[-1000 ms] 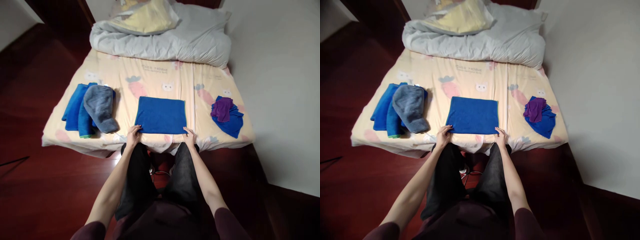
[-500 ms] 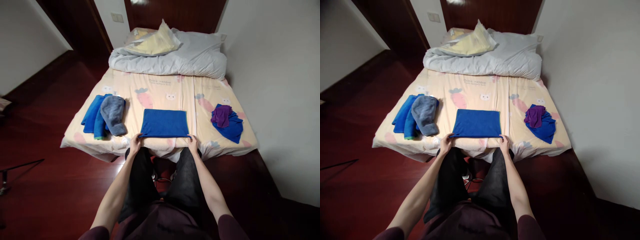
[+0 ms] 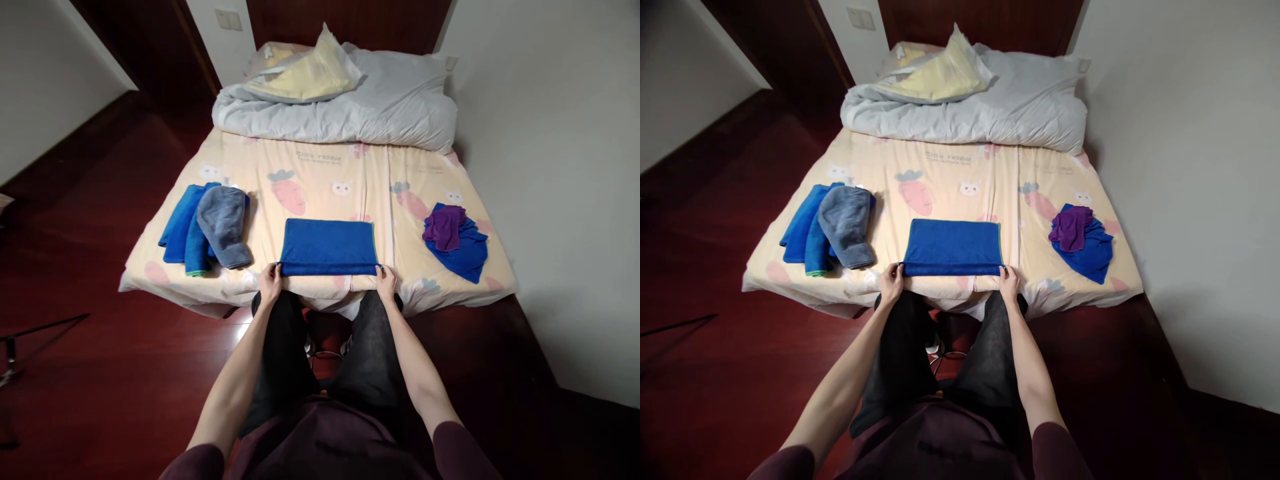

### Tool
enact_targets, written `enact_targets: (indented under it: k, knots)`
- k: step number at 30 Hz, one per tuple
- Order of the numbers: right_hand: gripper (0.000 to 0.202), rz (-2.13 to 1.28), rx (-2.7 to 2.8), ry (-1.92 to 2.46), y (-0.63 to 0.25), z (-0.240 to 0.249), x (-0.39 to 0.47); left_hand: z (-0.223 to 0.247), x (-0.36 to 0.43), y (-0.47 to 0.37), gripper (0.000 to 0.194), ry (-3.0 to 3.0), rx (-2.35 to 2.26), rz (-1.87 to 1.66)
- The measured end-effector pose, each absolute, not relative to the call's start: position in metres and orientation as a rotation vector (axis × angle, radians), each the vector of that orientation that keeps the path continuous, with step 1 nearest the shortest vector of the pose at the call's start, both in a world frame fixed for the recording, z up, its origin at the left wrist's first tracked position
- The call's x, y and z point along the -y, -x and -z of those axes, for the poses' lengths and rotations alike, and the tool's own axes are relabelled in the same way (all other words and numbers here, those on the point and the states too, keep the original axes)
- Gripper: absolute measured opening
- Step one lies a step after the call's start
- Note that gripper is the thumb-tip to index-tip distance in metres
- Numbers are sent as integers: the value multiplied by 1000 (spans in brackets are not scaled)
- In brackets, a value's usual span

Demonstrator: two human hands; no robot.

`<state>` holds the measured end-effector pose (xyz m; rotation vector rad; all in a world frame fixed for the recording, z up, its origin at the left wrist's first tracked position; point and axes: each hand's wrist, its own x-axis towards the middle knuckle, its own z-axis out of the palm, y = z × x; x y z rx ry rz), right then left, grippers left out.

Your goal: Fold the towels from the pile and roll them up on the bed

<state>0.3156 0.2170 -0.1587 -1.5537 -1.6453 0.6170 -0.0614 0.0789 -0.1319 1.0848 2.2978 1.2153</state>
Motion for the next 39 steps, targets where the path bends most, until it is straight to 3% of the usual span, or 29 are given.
enact_targets:
  k: [19, 39]
  knots:
    - [45, -559, 1542, 1544, -312, 168, -224, 156, -85, 73, 39, -1022, -2281, -1309]
    - [26, -654, 1554, 1478, -327, 171, -214, 160, -66, 72, 36, -1217, -2315, -1286]
